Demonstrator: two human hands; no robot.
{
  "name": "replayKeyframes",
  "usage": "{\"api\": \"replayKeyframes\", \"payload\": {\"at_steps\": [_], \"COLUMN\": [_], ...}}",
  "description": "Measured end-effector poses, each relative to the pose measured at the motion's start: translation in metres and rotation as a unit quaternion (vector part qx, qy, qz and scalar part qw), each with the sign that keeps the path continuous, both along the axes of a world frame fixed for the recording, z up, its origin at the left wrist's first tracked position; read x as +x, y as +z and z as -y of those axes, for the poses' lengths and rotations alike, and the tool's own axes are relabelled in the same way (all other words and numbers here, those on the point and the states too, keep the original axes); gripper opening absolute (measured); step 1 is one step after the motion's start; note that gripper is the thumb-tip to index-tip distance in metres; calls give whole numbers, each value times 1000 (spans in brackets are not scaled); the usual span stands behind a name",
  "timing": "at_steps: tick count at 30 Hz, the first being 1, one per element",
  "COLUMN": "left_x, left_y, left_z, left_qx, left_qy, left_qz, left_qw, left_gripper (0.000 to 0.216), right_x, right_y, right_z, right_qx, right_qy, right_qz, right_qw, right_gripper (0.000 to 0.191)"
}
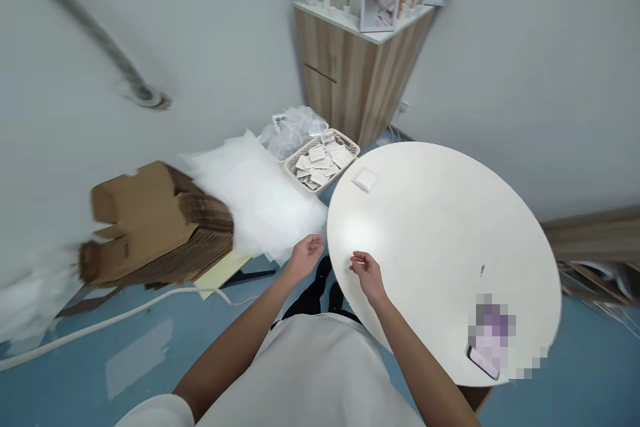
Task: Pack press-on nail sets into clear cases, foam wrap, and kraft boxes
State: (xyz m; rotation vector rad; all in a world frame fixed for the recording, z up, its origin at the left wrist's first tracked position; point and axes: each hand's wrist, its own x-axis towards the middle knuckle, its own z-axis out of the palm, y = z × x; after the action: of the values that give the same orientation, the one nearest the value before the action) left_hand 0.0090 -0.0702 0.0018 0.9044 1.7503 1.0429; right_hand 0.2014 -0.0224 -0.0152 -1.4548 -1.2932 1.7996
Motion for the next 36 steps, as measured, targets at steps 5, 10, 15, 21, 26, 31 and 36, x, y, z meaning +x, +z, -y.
{"api": "replayKeyframes", "payload": {"at_steps": [5,10,15,21,26,31,36], "left_x": [-28,-70,-123,-188,-237,-262,-273], "left_y": [25,40,49,52,48,40,35], "left_z": [44,89,141,181,196,198,199], "left_qx": [19,41,19,-43,-40,-51,-48], "left_qy": [74,151,206,215,181,137,120], "left_qz": [-86,-256,-383,-439,-455,-427,-399], "left_qw": [993,954,900,871,871,892,908], "left_gripper": [32,30,30,28,29,28,29], "right_x": [-42,-99,-169,-285,-346,-371,-394], "right_y": [5,22,41,69,73,71,77], "right_z": [6,17,28,64,88,86,83], "right_qx": [30,103,246,465,522,531,538], "right_qy": [126,354,467,417,369,355,361], "right_qz": [-19,11,61,136,213,315,383], "right_qw": [991,930,847,769,739,702,658], "right_gripper": [31,37,41,47,48,34,22]}}
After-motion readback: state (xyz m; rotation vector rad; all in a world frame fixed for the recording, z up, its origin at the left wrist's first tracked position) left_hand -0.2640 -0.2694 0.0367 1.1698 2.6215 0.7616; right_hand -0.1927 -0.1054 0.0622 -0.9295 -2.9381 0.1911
